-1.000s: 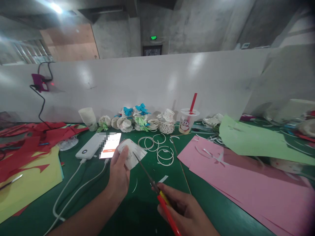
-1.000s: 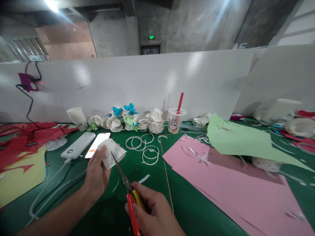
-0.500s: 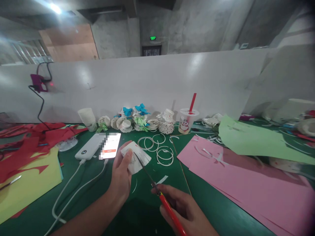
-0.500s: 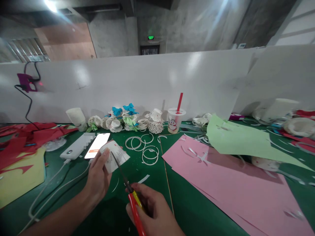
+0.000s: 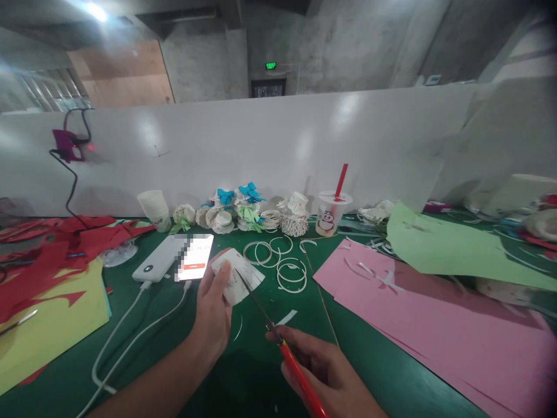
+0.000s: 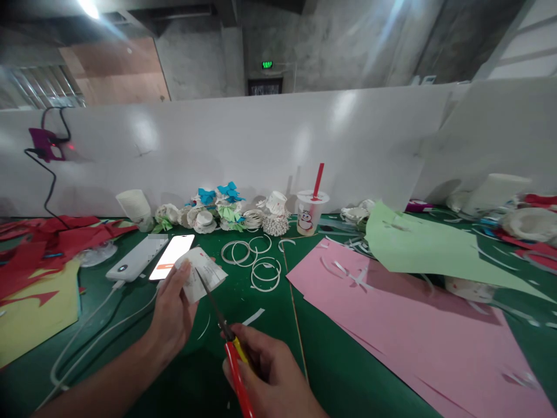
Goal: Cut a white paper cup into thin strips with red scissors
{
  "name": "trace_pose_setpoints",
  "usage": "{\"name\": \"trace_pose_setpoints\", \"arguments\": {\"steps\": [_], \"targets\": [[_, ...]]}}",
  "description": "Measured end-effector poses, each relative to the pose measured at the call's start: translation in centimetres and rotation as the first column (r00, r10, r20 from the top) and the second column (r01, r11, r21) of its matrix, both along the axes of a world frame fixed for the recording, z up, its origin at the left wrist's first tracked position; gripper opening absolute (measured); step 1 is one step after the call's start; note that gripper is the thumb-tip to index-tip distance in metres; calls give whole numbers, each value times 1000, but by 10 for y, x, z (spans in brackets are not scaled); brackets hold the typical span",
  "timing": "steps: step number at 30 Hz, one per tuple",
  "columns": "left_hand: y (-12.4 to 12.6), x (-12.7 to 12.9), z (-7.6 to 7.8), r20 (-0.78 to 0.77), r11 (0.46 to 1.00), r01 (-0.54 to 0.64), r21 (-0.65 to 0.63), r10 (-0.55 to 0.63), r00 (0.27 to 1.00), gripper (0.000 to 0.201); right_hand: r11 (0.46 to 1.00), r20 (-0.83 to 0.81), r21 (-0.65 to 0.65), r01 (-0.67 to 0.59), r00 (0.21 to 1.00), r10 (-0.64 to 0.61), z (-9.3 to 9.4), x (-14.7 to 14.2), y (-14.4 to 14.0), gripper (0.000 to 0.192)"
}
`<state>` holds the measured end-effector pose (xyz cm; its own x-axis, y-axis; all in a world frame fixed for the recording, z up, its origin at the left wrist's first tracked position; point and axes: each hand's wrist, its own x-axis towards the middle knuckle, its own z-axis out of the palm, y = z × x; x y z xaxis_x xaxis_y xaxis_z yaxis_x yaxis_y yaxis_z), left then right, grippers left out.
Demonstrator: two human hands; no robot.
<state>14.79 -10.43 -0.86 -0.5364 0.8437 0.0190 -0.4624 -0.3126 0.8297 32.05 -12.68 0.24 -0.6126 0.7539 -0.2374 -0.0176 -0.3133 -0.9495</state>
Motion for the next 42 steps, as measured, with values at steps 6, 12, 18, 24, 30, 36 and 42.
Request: {"name": "trace_pose_setpoints", "arguments": {"steps": [6, 12, 18, 24, 30, 36, 42], "targets": [[2, -1, -2, 3, 1000, -15, 12, 15, 1000, 33, 998, -30, -41, -37, 999, 36, 2, -2, 0, 43], [1, 2, 3, 52, 1000, 16, 16, -16, 998, 32, 996, -84, -64, -60, 995, 54, 5, 1, -1, 35], [-1, 1, 1, 116, 990, 143, -14, -140, 983, 32, 990, -66, -88, -106, 993, 100, -8, 4, -1, 48], [0, 0, 4, 53, 997, 74, 16, -75, 996, 31, 991, -53, -100, -92, 995, 87, -15, 8, -2, 60], [1, 0, 12, 102, 999, 33, 8, -34, 994, 29, 1000, 12, -17, -13, 1000, 14, -3, 5, -7, 53], [2, 0, 11, 86, 999, 37, 9, -37, 996, 30, 998, 31, 58, -15, 999, 13, -4, 3, -8, 45], [3, -1, 9, 45, 1000, -14, 11, 13, 999, 28, 999, 26, 40, -19, 999, 18, -10, 0, -7, 42]]}}
